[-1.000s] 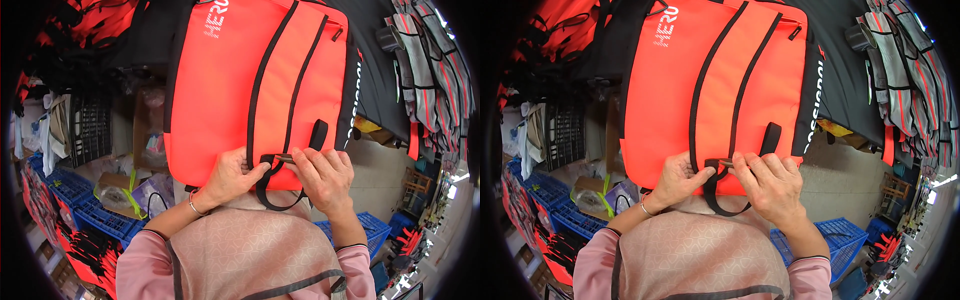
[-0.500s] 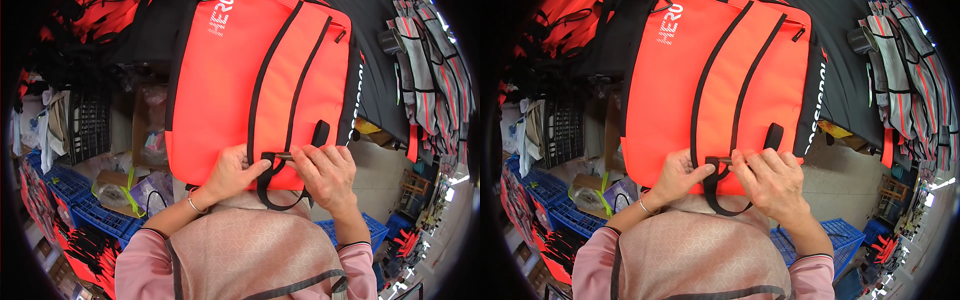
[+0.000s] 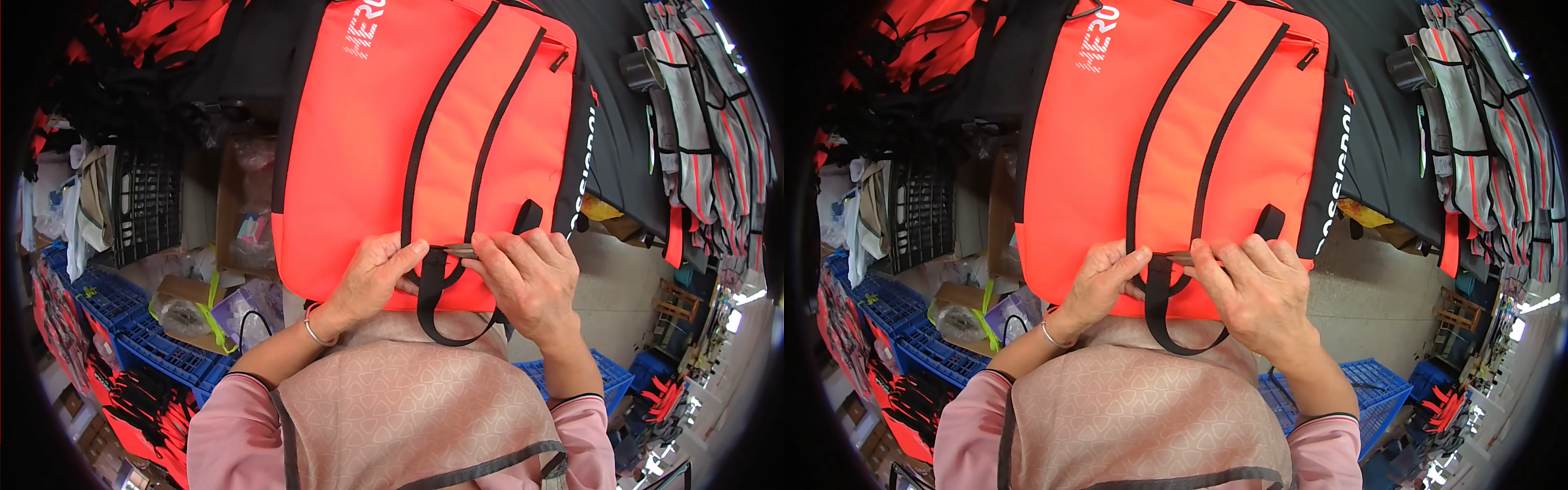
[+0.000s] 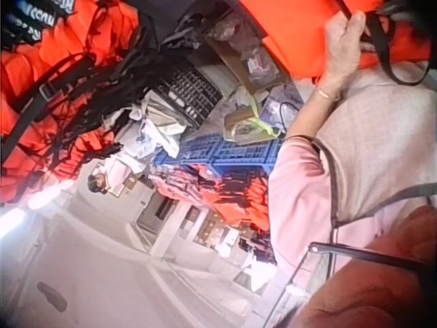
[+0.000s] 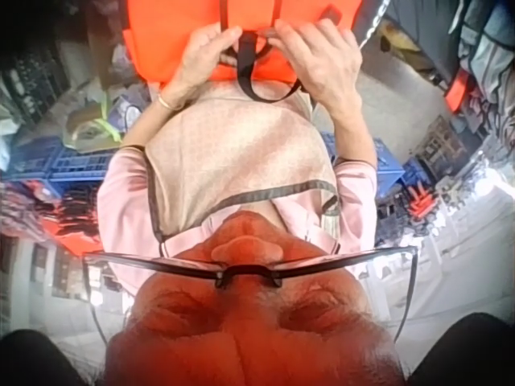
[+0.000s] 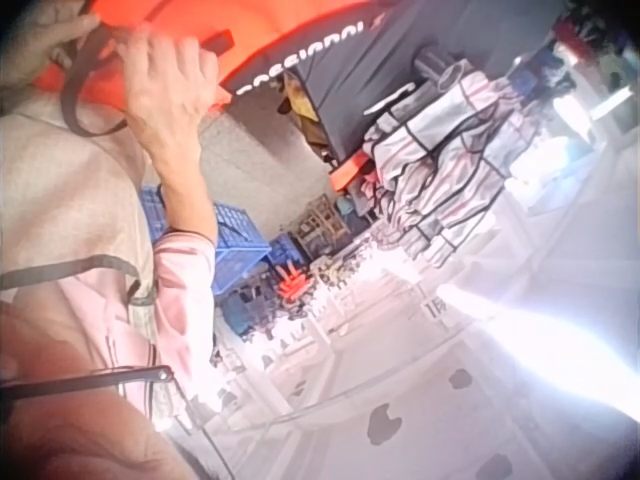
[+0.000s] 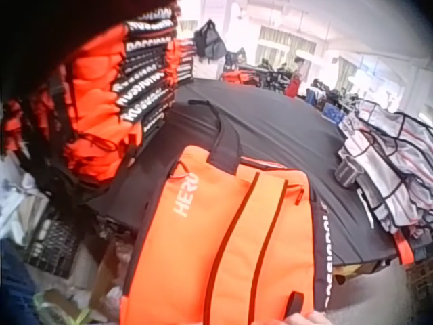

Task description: Inspecting a red backpack and trimming loose threads with scissors at a manufacturing workshop.

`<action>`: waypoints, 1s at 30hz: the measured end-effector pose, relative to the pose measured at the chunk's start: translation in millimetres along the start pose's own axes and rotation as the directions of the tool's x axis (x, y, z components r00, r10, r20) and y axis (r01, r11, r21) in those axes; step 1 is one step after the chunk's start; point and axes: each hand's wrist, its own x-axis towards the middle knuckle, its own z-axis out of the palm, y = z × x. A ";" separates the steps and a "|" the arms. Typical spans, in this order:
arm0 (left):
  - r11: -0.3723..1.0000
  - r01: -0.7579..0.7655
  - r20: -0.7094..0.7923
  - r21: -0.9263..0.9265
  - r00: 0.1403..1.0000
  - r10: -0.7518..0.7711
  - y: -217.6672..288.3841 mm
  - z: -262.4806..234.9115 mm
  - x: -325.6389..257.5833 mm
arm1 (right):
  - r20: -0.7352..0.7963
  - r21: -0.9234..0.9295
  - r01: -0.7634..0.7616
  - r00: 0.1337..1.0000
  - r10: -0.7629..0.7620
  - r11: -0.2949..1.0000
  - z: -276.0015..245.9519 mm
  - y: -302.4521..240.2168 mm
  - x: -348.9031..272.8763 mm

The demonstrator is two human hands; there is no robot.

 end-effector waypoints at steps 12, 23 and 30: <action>0.993 -0.042 -0.037 0.112 0.998 0.046 -3.0 0.6 0.4 | 0.063 -0.018 0.101 0.993 -0.099 0.995 0.0 0.5 10.1; 0.892 -0.168 -0.005 0.420 0.982 0.188 -14.2 0.2 -3.1 | 0.302 0.086 0.177 0.933 -0.195 0.980 -13.3 3.1 32.3; 0.947 -0.171 -0.054 0.274 0.980 0.192 -11.8 5.4 -0.9 | 0.271 0.230 0.032 0.958 -0.096 0.973 1.5 16.9 28.9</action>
